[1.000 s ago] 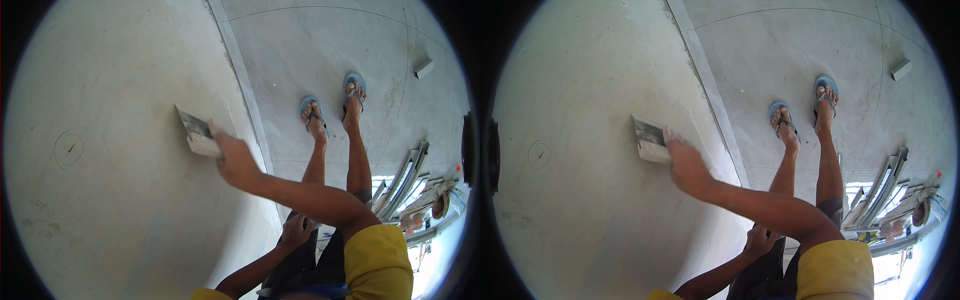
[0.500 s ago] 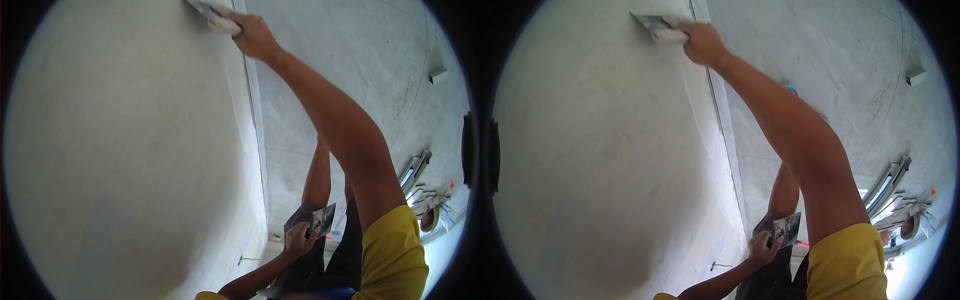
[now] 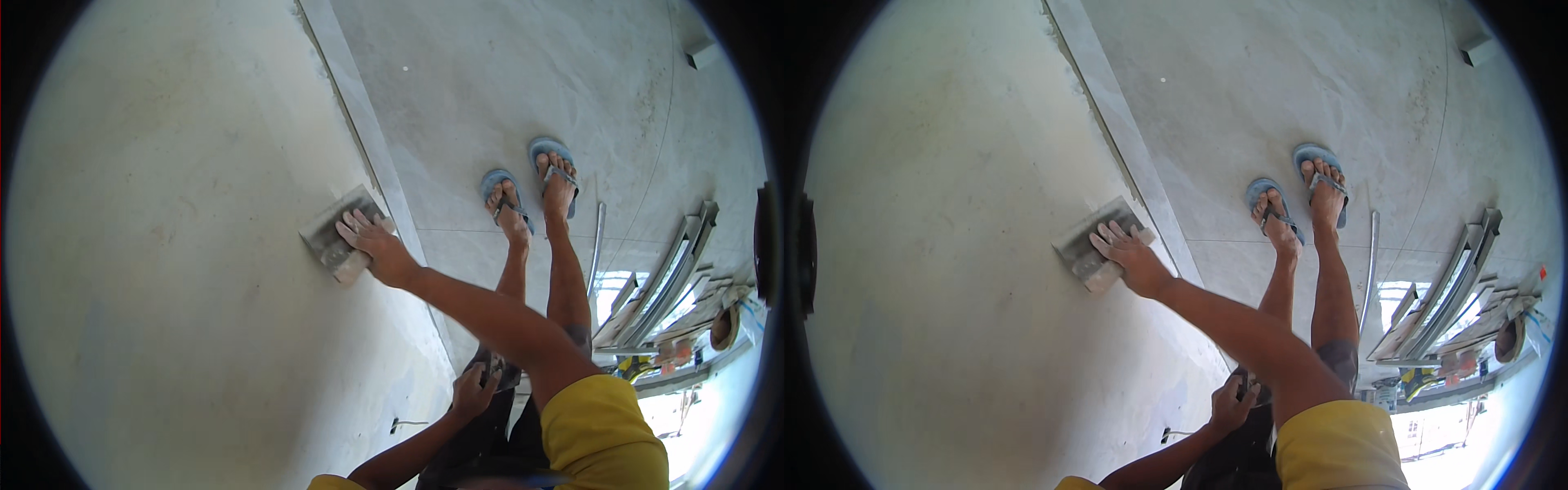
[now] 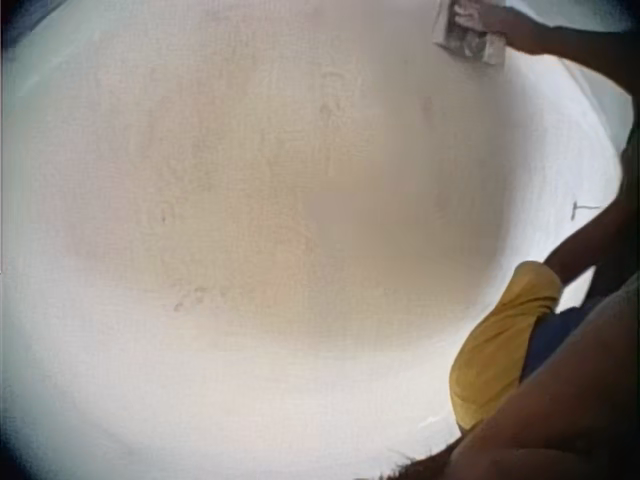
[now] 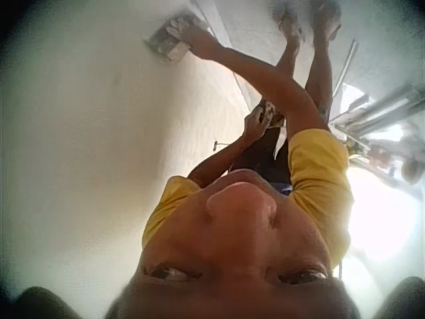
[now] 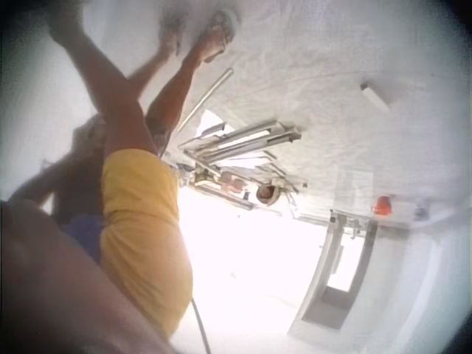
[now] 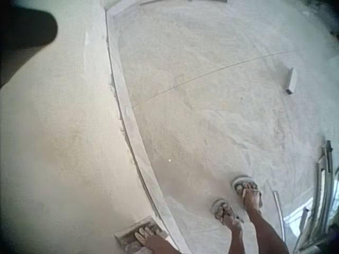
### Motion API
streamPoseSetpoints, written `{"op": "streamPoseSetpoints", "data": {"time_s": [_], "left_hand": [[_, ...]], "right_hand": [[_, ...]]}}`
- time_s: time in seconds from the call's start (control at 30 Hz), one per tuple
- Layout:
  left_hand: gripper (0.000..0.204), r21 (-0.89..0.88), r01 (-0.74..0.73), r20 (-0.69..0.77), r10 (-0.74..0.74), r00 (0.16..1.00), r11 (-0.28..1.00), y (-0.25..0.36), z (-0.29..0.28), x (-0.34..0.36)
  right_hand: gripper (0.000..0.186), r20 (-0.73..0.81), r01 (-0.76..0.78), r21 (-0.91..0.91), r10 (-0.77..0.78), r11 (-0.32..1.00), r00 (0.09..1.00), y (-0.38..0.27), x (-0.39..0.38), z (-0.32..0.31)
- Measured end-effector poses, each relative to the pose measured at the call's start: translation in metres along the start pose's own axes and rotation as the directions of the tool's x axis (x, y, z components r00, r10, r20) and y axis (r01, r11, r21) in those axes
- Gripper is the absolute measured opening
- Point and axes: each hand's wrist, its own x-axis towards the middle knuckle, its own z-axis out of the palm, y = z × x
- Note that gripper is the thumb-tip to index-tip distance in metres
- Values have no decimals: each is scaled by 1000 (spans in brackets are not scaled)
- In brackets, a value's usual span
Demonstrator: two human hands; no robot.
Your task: Apply plaster or joint compound to the wall using a putty knife and hawk.
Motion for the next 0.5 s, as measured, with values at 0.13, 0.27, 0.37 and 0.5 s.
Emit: {"op": "streamPoseSetpoints", "data": {"time_s": [0.13, 0.27, 0.37, 0.5], "left_hand": [[39, -307, 103, -151, -155, 976, 946, -13, -8, 26], [33, -923, 21, -95, -280, 955, 384, -29, -61, 96], [47, -999, 49, 46, 191, 981, -11, 12, -92, 131], [41, -972, 78, 138, 271, 953, 223, 51, -132, 127]], "right_hand": [[76, 327, 8, -88, 21, 996, 945, 2, -33, -73], [75, 318, 20, -26, -11, 999, 948, -51, -57, -141], [73, 425, 165, -129, -96, 978, 900, -78, -86, -165], [86, 469, 376, -400, -166, 836, 867, -79, -105, -177]]}}
